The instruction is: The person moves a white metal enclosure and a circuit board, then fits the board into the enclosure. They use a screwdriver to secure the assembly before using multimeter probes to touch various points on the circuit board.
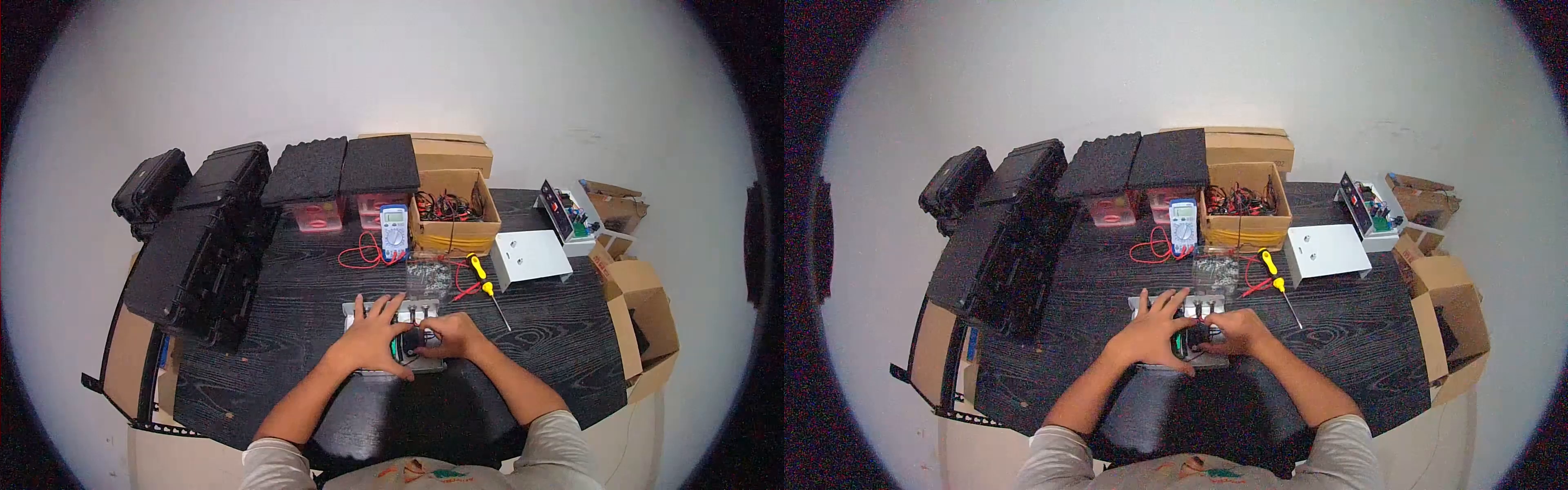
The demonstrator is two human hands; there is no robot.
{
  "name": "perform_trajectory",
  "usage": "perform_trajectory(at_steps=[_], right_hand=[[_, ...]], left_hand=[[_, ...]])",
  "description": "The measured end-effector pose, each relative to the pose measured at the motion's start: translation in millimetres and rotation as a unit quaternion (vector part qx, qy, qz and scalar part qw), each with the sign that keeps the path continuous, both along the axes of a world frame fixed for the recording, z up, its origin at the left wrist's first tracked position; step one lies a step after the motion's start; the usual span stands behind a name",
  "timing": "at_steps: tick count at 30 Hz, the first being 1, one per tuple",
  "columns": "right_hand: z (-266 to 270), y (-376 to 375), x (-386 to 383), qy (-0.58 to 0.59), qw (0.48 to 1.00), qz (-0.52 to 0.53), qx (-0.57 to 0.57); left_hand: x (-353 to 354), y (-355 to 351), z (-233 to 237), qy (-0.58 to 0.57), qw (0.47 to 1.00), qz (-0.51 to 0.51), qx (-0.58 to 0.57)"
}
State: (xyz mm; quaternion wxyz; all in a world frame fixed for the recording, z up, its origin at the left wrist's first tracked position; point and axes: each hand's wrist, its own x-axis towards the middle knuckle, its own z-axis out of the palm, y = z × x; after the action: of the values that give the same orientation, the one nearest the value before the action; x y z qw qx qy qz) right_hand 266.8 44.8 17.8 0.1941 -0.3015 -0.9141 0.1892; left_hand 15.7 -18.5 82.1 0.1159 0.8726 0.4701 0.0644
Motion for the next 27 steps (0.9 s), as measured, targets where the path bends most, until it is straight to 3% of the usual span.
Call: perform_trajectory(at_steps=[10, 19, 27], right_hand=[[0.5, 0.2, -1.5, -0.001, 1.000, -0.007, -0.015], [-10.1, 1.3, 1.1, 0.103, 0.994, -0.024, 0.000], [-15.9, 4.2, 2.0, 0.120, 0.990, -0.058, -0.046]], left_hand=[[-1.1, -0.6, -4.6, -0.003, 1.000, -0.007, 0.024], [-0.1, -0.4, 1.7, 0.006, 0.999, -0.020, 0.027], [0.9, 1.5, 1.8, -0.002, 0.999, -0.023, 0.034]])
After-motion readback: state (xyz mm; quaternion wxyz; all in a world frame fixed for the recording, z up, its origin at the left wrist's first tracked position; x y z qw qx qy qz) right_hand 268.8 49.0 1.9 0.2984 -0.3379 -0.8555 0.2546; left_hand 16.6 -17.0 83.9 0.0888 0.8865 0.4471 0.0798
